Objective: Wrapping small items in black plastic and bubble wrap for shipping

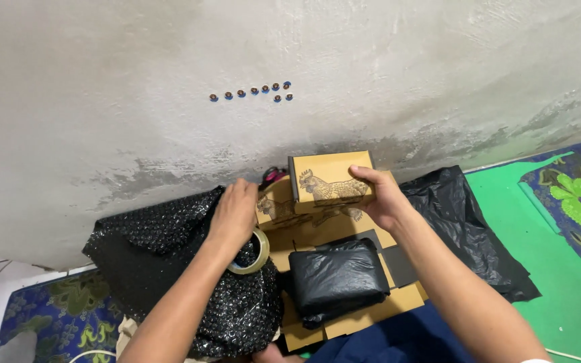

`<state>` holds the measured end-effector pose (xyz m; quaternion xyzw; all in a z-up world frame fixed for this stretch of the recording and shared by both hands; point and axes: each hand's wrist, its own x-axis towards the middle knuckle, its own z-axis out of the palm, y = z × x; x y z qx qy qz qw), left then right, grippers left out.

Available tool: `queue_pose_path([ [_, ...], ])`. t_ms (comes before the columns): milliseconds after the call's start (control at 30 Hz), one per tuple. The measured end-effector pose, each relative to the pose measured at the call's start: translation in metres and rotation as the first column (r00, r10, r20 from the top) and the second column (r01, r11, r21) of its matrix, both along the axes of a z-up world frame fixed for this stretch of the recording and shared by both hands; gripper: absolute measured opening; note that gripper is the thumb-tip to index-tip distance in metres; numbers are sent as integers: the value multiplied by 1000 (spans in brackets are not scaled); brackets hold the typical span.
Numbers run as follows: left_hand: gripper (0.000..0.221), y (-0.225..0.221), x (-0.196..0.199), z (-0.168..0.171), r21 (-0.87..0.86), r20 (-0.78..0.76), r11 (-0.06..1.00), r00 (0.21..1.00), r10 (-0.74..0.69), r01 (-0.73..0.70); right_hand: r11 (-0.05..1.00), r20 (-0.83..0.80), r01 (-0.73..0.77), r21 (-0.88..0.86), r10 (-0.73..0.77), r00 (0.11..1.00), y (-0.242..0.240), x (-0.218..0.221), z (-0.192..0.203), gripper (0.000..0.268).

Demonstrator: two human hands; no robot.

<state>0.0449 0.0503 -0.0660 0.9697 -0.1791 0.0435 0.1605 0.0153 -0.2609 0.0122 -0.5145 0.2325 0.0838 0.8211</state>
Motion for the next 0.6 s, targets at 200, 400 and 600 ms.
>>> queue_pose_path([
  [200, 31, 50, -25, 75, 129, -51, 961, 966, 252, -244, 969, 37, -55, -241, 66, 997, 41, 5, 10, 104],
  [400, 25, 104, -6, 46, 325, -130, 880, 905, 404, -346, 902, 60, -114, -417, 152, 987, 72, 12, 3, 73],
  [600, 31, 107, -18, 50, 311, -194, 863, 863, 467, -398, 894, 39, -140, -425, 172, 984, 63, 17, -15, 76],
])
